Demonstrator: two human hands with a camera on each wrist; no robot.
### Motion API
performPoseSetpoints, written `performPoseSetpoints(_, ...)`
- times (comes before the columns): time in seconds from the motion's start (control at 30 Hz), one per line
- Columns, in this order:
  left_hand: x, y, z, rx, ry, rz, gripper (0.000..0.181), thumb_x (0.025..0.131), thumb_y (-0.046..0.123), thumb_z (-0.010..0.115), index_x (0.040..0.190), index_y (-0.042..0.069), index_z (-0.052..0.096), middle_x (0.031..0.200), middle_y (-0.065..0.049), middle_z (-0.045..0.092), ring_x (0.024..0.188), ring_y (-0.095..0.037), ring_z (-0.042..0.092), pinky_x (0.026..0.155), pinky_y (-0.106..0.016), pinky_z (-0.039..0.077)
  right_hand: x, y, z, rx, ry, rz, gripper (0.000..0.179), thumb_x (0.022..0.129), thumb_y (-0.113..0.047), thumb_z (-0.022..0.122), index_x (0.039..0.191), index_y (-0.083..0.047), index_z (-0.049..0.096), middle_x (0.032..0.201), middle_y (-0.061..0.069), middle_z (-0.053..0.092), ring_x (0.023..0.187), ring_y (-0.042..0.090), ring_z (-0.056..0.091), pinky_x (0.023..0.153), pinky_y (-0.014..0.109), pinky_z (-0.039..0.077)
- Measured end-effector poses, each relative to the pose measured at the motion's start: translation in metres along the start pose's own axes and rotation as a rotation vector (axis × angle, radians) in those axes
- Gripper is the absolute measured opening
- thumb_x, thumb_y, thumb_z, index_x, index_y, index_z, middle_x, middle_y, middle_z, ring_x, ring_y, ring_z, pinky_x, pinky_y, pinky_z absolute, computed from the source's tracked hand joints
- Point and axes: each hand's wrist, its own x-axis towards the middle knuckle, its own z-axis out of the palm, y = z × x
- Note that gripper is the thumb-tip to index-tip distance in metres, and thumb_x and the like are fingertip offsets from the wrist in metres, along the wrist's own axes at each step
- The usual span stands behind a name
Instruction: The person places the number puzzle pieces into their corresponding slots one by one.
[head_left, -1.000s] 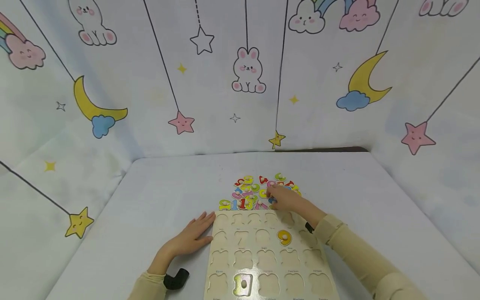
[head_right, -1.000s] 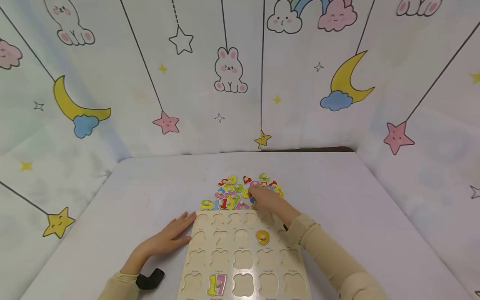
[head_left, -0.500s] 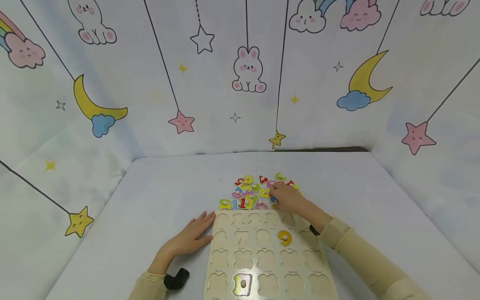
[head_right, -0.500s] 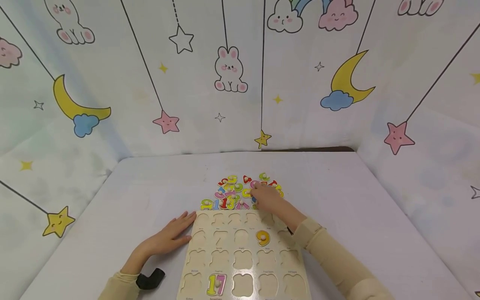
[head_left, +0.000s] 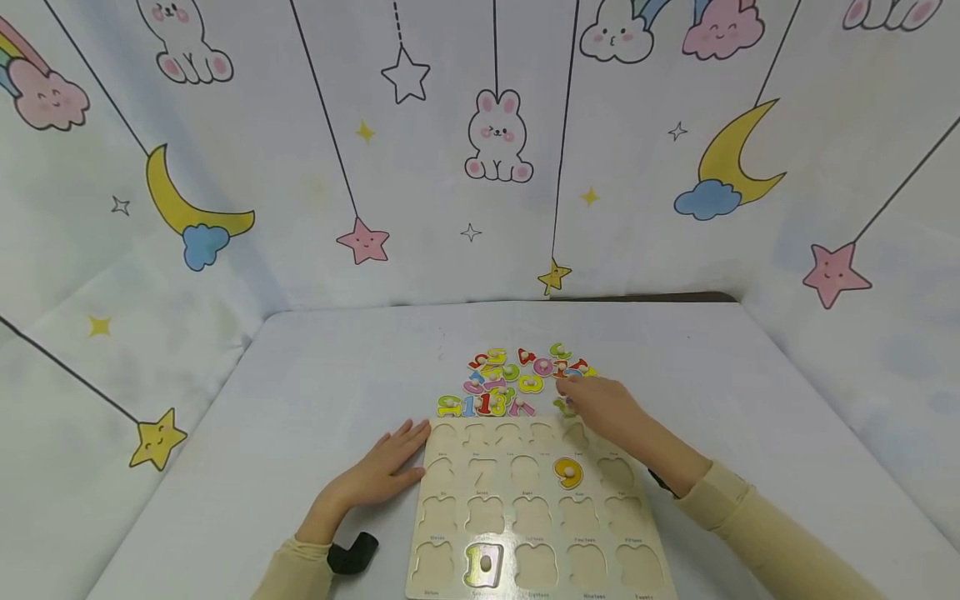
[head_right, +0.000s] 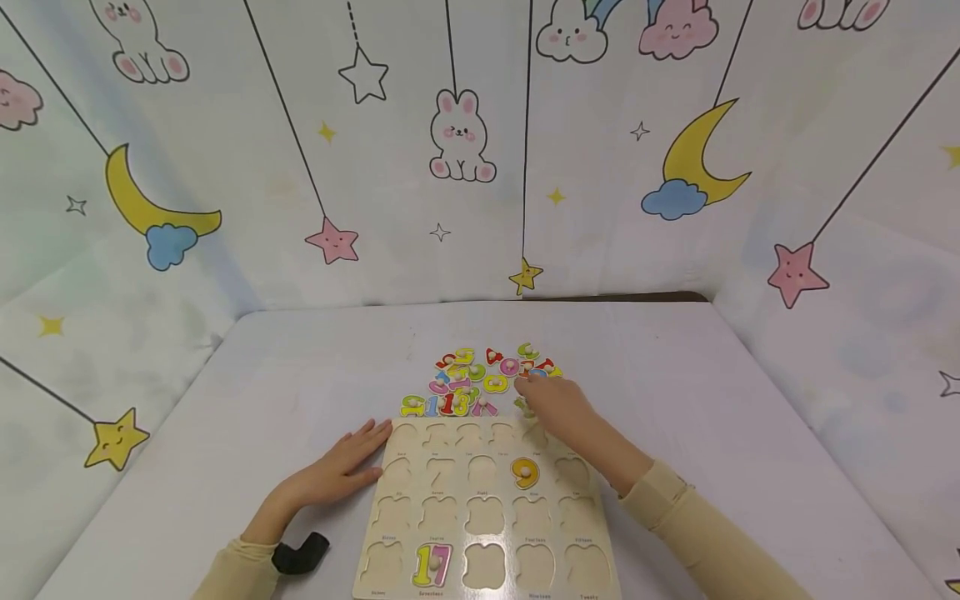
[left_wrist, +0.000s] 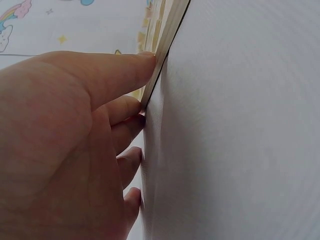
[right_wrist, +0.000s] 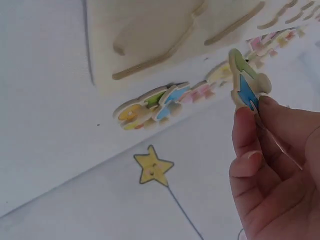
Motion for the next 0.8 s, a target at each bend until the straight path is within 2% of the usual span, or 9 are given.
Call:
performPoseSetpoints(0.07, 0.0, -0.001, 0.0, 0.0, 0.0, -0.003, 0.062, 0.097, 0.023, 0.053, 0.145, -0.005, 0.026, 0.149, -0.02, 0.024, 0.137, -0.04, 0.012, 0.105, -0.06, 0.009, -0.004, -0.007, -0.005, 0.114, 0.029, -0.002, 0.018, 0.082, -0.006, 0.072, 0.097, -0.012, 0.063, 0.082, -0.003, 0.062, 0.061, 0.011, 0.052, 0.055, 0.026, 0.046)
performPoseSetpoints(0.17, 0.0, -0.002, 0.0, 0.0, 0.003, -0.006, 0.062, 0.097, 0.024, 0.052, 0.145, -0.004, 0.026, 0.149, -0.019, 0.024, 0.137, -0.039, 0.012, 0.105, -0.059, 0.009, -0.007, -0.021, -0.01, 0.35, 0.028, -0.039, 0.016, 0.087, -0.001, 0.065, 0.101, -0.01, 0.063, 0.075, -0.005, 0.059, 0.058, 0.008, 0.049, 0.054, 0.025, 0.045)
performPoseSetpoints(0.27, 0.0, -0.001, -0.001, -0.005, 0.0, -0.012, 0.062, 0.097, 0.024, 0.052, 0.145, -0.004, 0.025, 0.149, -0.019, 0.024, 0.137, -0.039, 0.012, 0.105, -0.059, 0.009, -0.009, -0.038, -0.009, 0.582, -0.037, -0.082, 0.016, 0.09, 0.001, 0.059, 0.102, -0.009, 0.061, 0.069, -0.007, 0.056, 0.055, 0.01, 0.053, 0.05, 0.024, 0.046)
performPoseSetpoints(0.4, 0.0, 0.003, -0.002, -0.016, -0.006, -0.018, 0.062, 0.097, 0.022, 0.053, 0.145, -0.005, 0.025, 0.149, -0.019, 0.024, 0.137, -0.04, 0.012, 0.105, -0.059, 0.008, -0.012, -0.059, -0.002, 0.802, -0.119, -0.095, 0.015, 0.091, 0.003, 0.055, 0.102, -0.007, 0.059, 0.068, -0.005, 0.056, 0.057, 0.021, 0.061, 0.051, 0.027, 0.051)
performPoseSetpoints(0.53, 0.0, 0.004, -0.002, -0.013, -0.009, -0.02, 0.062, 0.096, 0.022, 0.053, 0.145, -0.005, 0.025, 0.149, -0.019, 0.025, 0.137, -0.04, 0.012, 0.106, -0.059, 0.009, -0.013, -0.074, 0.009, 0.901, -0.179, -0.088, 0.015, 0.091, 0.004, 0.055, 0.102, -0.006, 0.059, 0.068, -0.003, 0.058, 0.057, 0.02, 0.063, 0.054, 0.029, 0.053)
performPoseSetpoints(0.8, 0.0, 0.001, 0.0, -0.002, -0.006, -0.03, 0.062, 0.096, 0.023, 0.053, 0.145, -0.004, 0.026, 0.149, -0.018, 0.025, 0.137, -0.039, 0.012, 0.106, -0.058, 0.009, -0.014, -0.098, 0.027, 0.917, -0.315, -0.074, 0.014, 0.091, 0.003, 0.055, 0.098, -0.008, 0.06, 0.064, -0.003, 0.058, 0.053, 0.01, 0.061, 0.051, 0.02, 0.048)
